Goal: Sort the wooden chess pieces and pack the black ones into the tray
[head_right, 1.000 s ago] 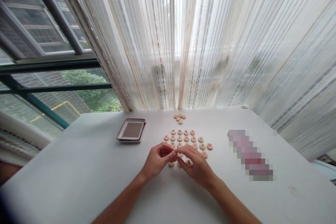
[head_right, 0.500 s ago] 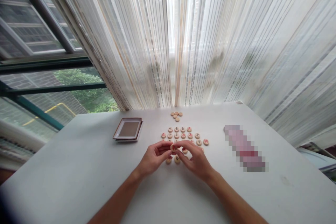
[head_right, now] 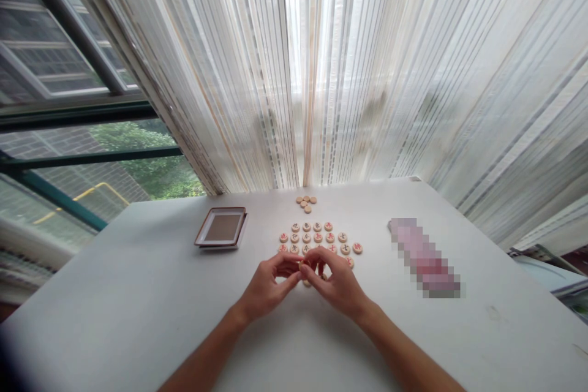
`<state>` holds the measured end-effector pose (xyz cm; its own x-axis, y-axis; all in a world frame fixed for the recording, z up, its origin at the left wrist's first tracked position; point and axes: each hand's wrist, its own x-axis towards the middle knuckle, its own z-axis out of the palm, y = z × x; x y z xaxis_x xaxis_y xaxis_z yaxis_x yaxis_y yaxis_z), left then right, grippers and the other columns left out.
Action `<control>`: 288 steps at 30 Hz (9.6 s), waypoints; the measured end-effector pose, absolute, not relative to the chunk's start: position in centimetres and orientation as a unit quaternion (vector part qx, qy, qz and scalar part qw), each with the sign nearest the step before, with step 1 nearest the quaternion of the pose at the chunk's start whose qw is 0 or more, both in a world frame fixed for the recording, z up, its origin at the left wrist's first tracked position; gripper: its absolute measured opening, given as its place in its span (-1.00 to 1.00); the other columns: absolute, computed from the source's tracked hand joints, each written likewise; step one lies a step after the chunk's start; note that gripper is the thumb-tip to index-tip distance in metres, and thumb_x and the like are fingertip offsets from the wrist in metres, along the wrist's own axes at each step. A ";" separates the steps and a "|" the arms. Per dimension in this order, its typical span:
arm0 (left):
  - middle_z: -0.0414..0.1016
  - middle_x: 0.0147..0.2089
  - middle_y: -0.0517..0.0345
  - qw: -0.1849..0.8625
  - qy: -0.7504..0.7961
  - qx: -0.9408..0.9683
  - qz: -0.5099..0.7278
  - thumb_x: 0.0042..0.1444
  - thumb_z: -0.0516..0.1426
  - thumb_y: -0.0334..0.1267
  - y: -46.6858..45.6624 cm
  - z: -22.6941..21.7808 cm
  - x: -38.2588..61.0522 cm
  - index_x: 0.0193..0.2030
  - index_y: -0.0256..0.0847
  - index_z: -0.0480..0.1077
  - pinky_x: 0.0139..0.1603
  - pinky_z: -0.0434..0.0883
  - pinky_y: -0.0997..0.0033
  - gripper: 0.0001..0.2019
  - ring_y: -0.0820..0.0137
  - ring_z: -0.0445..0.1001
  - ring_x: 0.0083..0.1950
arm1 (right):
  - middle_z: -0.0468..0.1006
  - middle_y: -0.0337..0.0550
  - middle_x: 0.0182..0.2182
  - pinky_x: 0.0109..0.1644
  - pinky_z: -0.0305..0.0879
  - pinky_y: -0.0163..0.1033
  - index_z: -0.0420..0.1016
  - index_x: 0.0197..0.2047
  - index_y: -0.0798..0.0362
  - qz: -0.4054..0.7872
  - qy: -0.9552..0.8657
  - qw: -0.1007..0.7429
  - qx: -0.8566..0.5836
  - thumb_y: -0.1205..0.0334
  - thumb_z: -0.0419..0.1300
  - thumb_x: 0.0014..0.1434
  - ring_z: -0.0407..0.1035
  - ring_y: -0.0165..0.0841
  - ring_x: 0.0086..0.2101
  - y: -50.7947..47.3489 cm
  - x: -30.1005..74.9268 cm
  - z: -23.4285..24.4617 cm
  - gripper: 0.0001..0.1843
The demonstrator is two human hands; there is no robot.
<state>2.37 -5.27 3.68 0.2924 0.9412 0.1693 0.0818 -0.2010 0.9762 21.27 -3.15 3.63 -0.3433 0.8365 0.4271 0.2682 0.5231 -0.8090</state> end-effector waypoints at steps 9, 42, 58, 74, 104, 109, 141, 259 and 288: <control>0.63 -0.17 -0.01 0.460 0.394 0.672 0.425 0.24 0.20 -0.14 -5.4 4.0 2.4 -0.03 -0.24 0.47 -0.12 0.55 0.31 -0.75 0.28 0.63 -0.19 | 0.50 -0.23 -0.48 -0.43 0.32 -0.32 0.44 -0.32 0.03 0.297 -0.758 0.437 -0.382 0.11 0.16 0.33 0.37 -0.39 -0.47 -3.3 21.2 3.8 -0.78; 0.60 -0.26 0.03 0.538 0.403 0.552 0.493 0.24 0.18 -0.02 -4.7 3.0 2.5 -0.16 -0.28 0.44 -0.28 0.53 0.42 -0.68 0.36 0.59 -0.30 | 0.59 -0.12 -0.23 -0.18 0.49 -0.18 0.44 -0.01 -0.03 0.268 -0.784 0.448 -0.334 0.28 0.23 0.24 0.48 -0.30 -0.29 -3.4 21.1 2.9 -0.76; 0.60 -0.25 0.03 0.533 0.395 0.583 0.470 0.25 0.19 -0.10 -5.0 2.7 2.7 0.05 -0.21 0.29 -0.18 0.54 0.33 -0.66 0.33 0.61 -0.27 | 0.60 -0.14 -0.23 -0.23 0.48 -0.24 0.47 -0.01 -0.03 0.279 -0.774 0.463 -0.331 0.27 0.21 0.29 0.50 -0.34 -0.31 -3.1 21.2 3.1 -0.80; 0.49 -0.38 0.16 0.528 0.371 0.582 0.494 0.29 0.13 -0.08 -4.9 2.5 2.8 0.00 -0.22 0.28 -0.35 0.47 0.45 -0.71 0.44 0.49 -0.39 | 0.62 -0.12 -0.18 -0.14 0.49 -0.19 0.49 0.00 -0.04 0.320 -0.752 0.469 -0.335 0.27 0.21 0.29 0.52 -0.30 -0.23 -3.2 21.0 2.9 -0.78; 0.41 -0.50 0.27 0.471 0.456 0.586 0.476 0.29 0.12 -0.06 -5.0 2.5 3.0 -0.14 -0.19 0.26 -0.43 0.35 0.53 -0.76 0.48 0.40 -0.49 | 0.64 -0.18 -0.25 -0.18 0.49 -0.25 0.50 0.00 -0.04 0.347 -0.761 0.445 -0.320 0.24 0.18 0.32 0.53 -0.36 -0.29 -3.5 20.7 3.1 -0.81; 0.39 -0.49 0.27 0.477 0.431 0.589 0.490 0.33 0.06 -0.06 -5.1 2.4 3.0 -0.08 -0.19 0.28 -0.41 0.37 0.51 -0.76 0.48 0.38 -0.47 | 0.64 -0.17 -0.23 -0.16 0.49 -0.23 0.49 0.00 -0.04 0.321 -0.758 0.463 -0.328 0.24 0.18 0.31 0.53 -0.35 -0.29 -3.5 20.6 3.0 -0.81; 0.35 -0.52 0.30 0.479 0.422 0.581 0.505 0.31 0.05 0.03 -5.0 2.3 3.2 -0.10 -0.19 0.27 -0.46 0.34 0.54 -0.70 0.50 0.38 -0.52 | 0.61 -0.06 -0.13 -0.07 0.54 -0.15 0.46 0.05 -0.03 0.378 -0.735 0.454 -0.333 0.18 0.18 0.33 0.55 -0.26 -0.18 -3.5 20.6 2.2 -0.76; 0.49 -0.18 0.07 0.242 0.410 0.746 0.466 0.27 0.14 -0.21 -6.0 2.9 1.2 -0.02 -0.17 0.39 -0.39 0.41 0.50 -0.81 0.49 0.42 -0.40 | 0.60 -0.11 -0.22 -0.21 0.47 -0.19 0.51 -0.10 -0.02 0.563 -0.586 0.476 -0.336 -0.01 0.26 0.24 0.48 -0.30 -0.29 -4.5 19.6 2.8 -0.73; 0.53 -0.34 0.13 0.409 0.386 0.691 0.454 0.28 0.15 -0.15 -6.2 3.1 1.8 0.09 -0.21 0.37 -0.42 0.43 0.52 -0.70 0.48 0.47 -0.46 | 0.57 -0.11 -0.27 -0.22 0.50 -0.19 0.48 -0.11 0.00 0.471 -0.630 0.502 -0.360 0.05 0.23 0.29 0.51 -0.28 -0.29 -4.7 19.6 1.9 -0.78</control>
<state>1.83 -6.23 3.14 0.2895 0.9050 0.3117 0.1626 -0.3675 0.9157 19.59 -4.72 1.88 -0.2372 0.9265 0.2921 -0.0188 0.2962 -0.9549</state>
